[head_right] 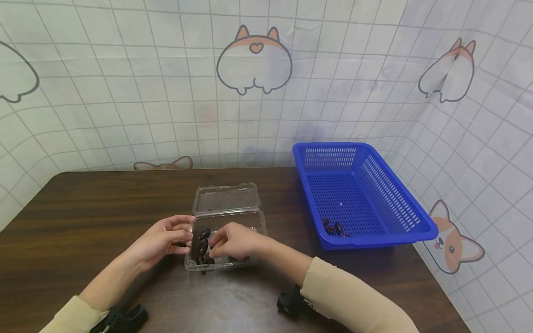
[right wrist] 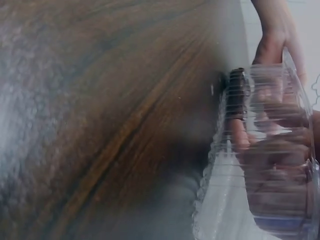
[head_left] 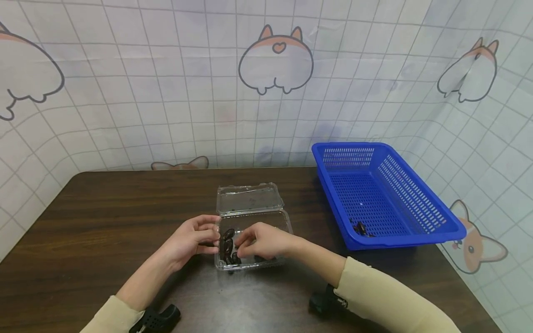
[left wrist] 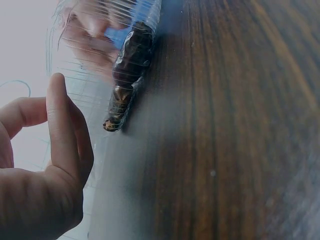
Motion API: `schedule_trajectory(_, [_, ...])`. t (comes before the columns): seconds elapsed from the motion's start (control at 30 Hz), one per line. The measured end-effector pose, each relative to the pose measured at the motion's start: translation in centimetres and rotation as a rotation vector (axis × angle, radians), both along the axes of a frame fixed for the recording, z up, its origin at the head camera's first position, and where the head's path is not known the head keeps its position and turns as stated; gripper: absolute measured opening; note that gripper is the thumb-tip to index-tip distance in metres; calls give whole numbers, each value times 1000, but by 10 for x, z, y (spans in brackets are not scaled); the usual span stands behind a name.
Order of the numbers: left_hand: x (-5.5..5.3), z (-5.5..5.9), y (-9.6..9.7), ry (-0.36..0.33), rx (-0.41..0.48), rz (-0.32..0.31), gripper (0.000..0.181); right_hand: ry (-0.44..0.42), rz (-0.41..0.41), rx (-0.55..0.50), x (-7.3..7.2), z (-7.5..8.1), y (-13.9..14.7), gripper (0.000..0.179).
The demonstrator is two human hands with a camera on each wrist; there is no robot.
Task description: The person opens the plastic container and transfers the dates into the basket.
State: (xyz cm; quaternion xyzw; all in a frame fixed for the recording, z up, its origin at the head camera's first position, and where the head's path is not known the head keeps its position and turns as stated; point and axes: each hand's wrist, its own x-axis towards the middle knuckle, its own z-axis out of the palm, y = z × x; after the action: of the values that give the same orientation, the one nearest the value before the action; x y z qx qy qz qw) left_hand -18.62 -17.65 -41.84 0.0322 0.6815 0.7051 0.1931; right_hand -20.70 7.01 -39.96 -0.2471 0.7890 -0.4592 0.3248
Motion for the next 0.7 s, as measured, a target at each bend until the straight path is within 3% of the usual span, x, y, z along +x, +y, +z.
schedule_trajectory(0.23, [0, -1, 0, -2, -4, 11, 55, 182, 43, 71, 1, -5, -7, 20])
schedule_trajectory(0.47, [0, 0, 1, -4, 0, 11, 55, 250, 83, 112, 1, -7, -9, 14])
schedule_trajectory(0.7, [1, -1, 1, 2, -1, 7, 58, 246, 74, 83, 1, -5, -9, 19])
